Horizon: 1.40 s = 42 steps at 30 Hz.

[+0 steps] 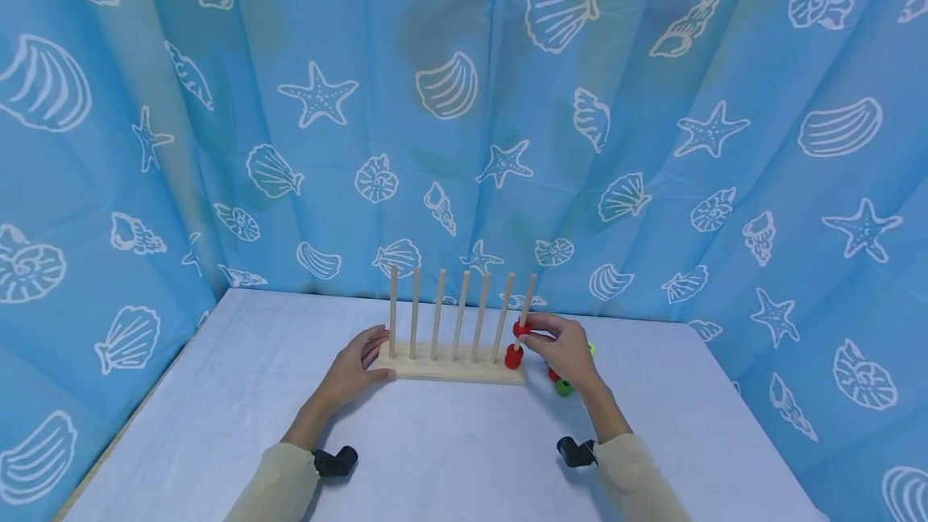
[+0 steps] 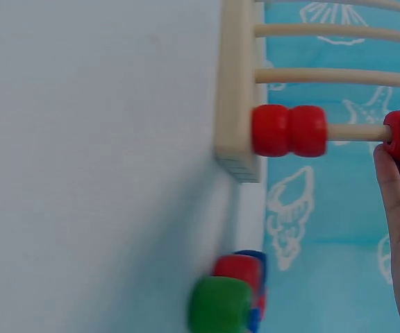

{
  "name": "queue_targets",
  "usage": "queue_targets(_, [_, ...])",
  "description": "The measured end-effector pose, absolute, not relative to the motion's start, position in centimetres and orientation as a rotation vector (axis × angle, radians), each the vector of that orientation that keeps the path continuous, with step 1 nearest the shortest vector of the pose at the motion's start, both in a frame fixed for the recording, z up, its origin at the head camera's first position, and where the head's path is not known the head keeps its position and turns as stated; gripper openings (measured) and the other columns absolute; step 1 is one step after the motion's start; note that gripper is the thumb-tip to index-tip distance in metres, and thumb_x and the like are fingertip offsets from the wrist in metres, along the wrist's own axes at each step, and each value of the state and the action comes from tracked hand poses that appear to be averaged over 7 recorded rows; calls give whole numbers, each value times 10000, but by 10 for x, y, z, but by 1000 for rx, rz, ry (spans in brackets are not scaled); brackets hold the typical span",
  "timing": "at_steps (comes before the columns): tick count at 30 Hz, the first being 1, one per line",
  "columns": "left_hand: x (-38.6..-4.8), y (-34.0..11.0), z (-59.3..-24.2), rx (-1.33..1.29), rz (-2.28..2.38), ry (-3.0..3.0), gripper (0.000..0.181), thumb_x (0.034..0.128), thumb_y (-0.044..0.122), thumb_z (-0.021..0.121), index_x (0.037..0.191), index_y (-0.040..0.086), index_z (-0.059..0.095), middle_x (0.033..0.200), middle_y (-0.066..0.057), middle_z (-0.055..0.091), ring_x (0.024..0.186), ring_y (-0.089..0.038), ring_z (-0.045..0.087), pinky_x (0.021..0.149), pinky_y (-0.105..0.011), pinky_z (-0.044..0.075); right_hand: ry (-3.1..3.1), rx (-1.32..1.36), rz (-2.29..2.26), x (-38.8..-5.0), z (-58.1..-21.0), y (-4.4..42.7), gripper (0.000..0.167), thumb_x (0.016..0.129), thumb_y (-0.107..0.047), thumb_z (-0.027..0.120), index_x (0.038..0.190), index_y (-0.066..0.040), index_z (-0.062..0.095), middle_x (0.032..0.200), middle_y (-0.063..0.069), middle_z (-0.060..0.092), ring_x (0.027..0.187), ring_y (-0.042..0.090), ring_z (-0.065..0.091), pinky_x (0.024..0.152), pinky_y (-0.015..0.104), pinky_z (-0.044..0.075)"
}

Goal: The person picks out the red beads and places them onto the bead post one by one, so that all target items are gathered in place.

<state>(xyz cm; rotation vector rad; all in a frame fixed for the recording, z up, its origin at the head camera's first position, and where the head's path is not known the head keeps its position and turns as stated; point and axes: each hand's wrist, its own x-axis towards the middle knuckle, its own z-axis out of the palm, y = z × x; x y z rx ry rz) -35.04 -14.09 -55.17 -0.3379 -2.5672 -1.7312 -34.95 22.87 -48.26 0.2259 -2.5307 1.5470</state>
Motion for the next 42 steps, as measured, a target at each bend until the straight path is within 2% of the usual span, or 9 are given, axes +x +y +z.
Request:
queue_targets(5, [-351, -142, -553, -328, -1718, -2578, 872, 740, 71, 841, 1476, 62, 375, 1458, -126, 465, 1357, -256, 428, 1094, -258, 375, -2544, 190, 1524, -351, -494, 229, 371, 826, -148, 793, 1184, -125, 697, 1156, 72, 685, 1091, 247, 647, 902, 384, 571])
queue_targets(27, [-350, -141, -552, -311, -1712, -2589, 865, 741, 63, 840, 1474, 66, 381, 1455, -118, 469, 1356, -244, 430, 1086, -246, 379, -2577, 193, 1461, -351, -517, 230, 323, 833, -143, 783, 1149, -139, 714, 1130, 40, 699, 1079, 239, 652, 899, 380, 578])
queue_targets(35, [-352, -142, -553, -314, -1700, -2600, 858, 745, 65, 838, 1473, 65, 383, 1453, -117, 471, 1355, -243, 431, 1080, -240, 377, -2572, 200, 1471, -348, -516, 230, 328, 826, -115, 785, 1145, -128, 711, 1131, 45, 698, 1090, 242, 644, 904, 401, 576])
queue_targets(42, [-351, -142, -554, -311, -1702, -2596, 852, 749, 66, 835, 1473, 75, 386, 1455, -105, 472, 1356, -229, 431, 1076, -225, 377, -2596, 190, 1471, -347, -507, 234, 355, 819, -127, 792, 1162, -148, 704, 1142, 46, 692, 1057, 243, 664, 883, 372, 585])
